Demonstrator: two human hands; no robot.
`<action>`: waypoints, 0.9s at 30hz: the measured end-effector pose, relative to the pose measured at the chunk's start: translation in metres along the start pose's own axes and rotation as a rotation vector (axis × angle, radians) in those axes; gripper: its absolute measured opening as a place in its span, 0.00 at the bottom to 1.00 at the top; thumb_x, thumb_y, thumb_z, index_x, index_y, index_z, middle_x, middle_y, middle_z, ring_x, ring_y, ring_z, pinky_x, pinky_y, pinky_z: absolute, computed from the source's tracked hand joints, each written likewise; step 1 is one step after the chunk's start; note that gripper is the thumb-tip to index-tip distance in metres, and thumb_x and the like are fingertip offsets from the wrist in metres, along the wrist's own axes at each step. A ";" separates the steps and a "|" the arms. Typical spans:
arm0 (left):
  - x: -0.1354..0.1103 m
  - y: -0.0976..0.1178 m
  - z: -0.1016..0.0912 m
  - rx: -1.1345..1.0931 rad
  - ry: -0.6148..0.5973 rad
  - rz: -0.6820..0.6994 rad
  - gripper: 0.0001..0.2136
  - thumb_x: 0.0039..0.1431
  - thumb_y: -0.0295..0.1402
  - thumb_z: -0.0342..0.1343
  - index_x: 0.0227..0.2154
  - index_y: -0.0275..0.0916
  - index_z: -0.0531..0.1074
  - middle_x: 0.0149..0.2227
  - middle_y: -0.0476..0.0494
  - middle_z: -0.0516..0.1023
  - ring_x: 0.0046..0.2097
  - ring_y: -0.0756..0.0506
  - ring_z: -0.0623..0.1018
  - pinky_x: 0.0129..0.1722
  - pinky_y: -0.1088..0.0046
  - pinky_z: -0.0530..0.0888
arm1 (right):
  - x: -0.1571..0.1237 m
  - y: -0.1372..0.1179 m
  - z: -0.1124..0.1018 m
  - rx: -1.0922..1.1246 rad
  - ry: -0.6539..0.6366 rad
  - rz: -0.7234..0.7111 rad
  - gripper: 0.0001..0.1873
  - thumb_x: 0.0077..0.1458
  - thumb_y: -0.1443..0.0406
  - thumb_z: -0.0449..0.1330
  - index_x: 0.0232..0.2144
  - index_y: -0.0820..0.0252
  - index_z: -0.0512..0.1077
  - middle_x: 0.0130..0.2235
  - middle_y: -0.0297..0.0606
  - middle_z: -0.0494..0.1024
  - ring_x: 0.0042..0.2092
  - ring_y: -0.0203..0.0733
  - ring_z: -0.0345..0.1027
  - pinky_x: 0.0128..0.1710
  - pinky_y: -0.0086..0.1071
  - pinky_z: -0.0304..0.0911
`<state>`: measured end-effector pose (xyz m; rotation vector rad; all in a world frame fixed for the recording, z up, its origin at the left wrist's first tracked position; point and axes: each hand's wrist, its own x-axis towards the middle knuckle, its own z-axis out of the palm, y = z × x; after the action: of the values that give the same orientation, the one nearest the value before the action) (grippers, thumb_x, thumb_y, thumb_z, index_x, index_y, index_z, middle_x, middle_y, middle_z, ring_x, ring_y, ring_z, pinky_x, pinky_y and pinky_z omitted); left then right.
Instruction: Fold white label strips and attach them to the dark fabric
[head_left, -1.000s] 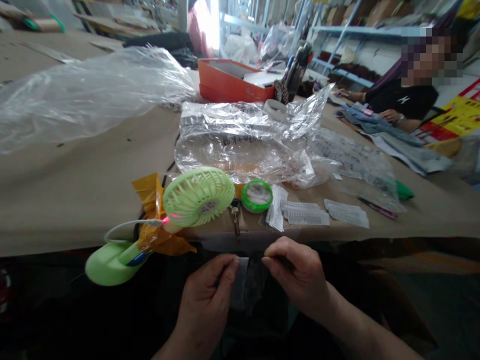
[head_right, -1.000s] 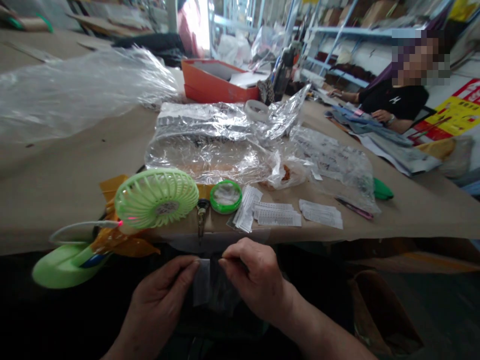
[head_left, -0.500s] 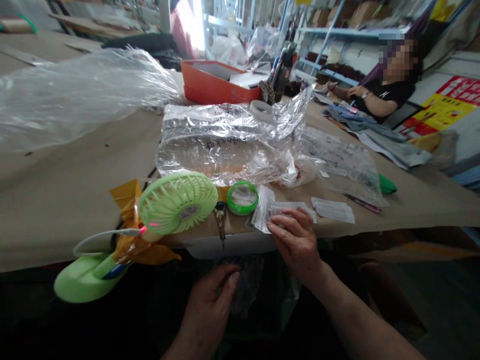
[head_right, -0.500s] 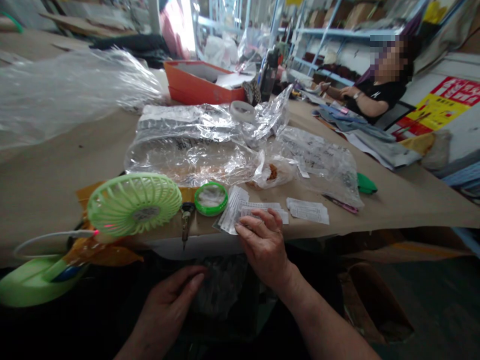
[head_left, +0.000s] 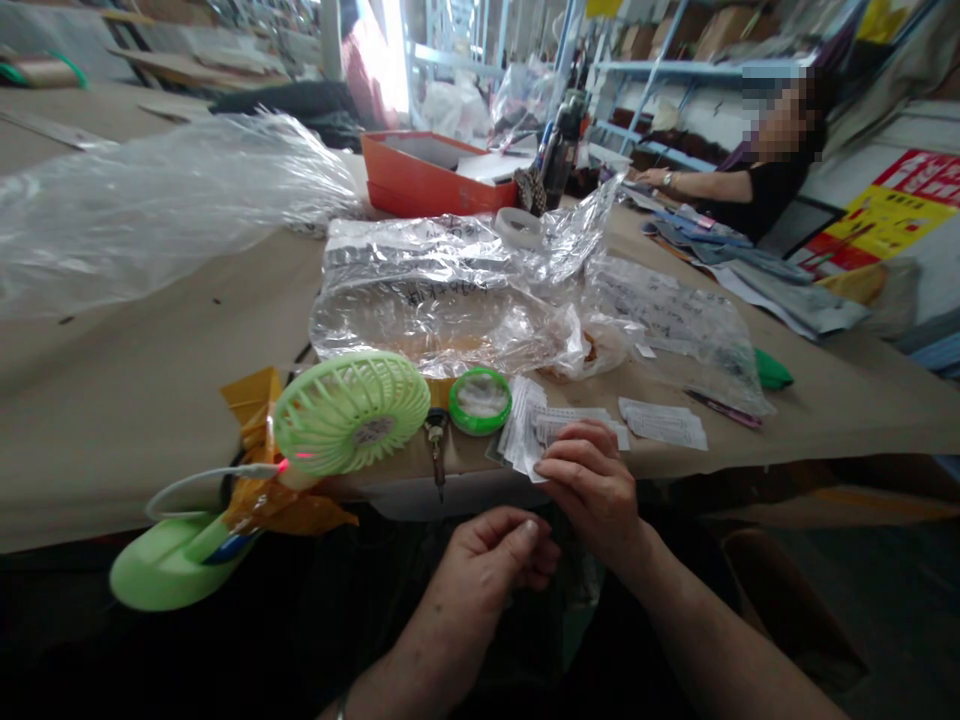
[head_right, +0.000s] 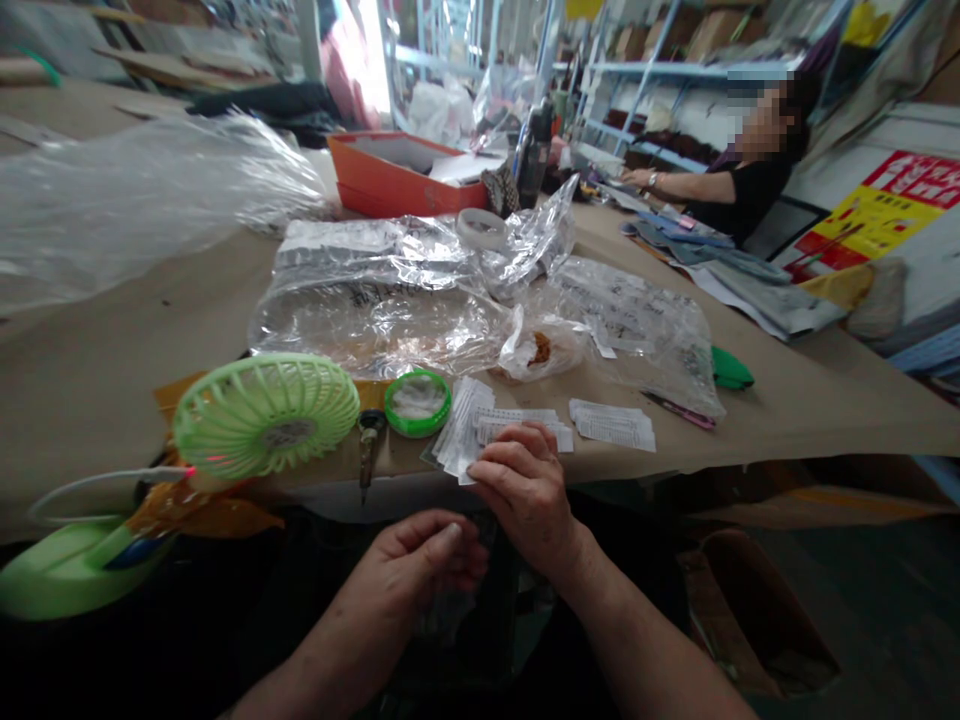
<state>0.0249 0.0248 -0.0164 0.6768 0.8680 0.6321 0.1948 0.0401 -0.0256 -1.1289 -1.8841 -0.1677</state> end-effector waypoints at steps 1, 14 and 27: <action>0.001 0.000 0.001 -0.062 -0.022 -0.020 0.08 0.51 0.36 0.60 0.28 0.35 0.76 0.27 0.44 0.79 0.29 0.48 0.76 0.31 0.72 0.71 | 0.000 -0.001 -0.002 0.000 0.004 -0.004 0.04 0.54 0.69 0.61 0.32 0.54 0.74 0.32 0.34 0.78 0.42 0.43 0.68 0.48 0.44 0.60; 0.007 0.002 0.015 -0.369 -0.019 -0.083 0.08 0.51 0.34 0.62 0.30 0.32 0.76 0.26 0.45 0.78 0.27 0.52 0.75 0.26 0.80 0.68 | -0.030 -0.053 -0.029 -0.018 -0.178 -0.074 0.08 0.59 0.69 0.55 0.34 0.55 0.74 0.35 0.31 0.79 0.45 0.40 0.67 0.57 0.44 0.54; 0.003 -0.012 0.013 -0.132 0.085 -0.178 0.11 0.48 0.36 0.63 0.32 0.33 0.76 0.24 0.44 0.79 0.26 0.49 0.77 0.27 0.74 0.73 | -0.007 0.009 -0.035 -0.434 -0.210 0.069 0.09 0.58 0.69 0.55 0.38 0.60 0.75 0.37 0.41 0.77 0.41 0.45 0.67 0.44 0.40 0.65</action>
<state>0.0395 0.0161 -0.0207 0.4506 0.9451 0.5561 0.2251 0.0228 -0.0137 -1.5512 -2.0466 -0.4510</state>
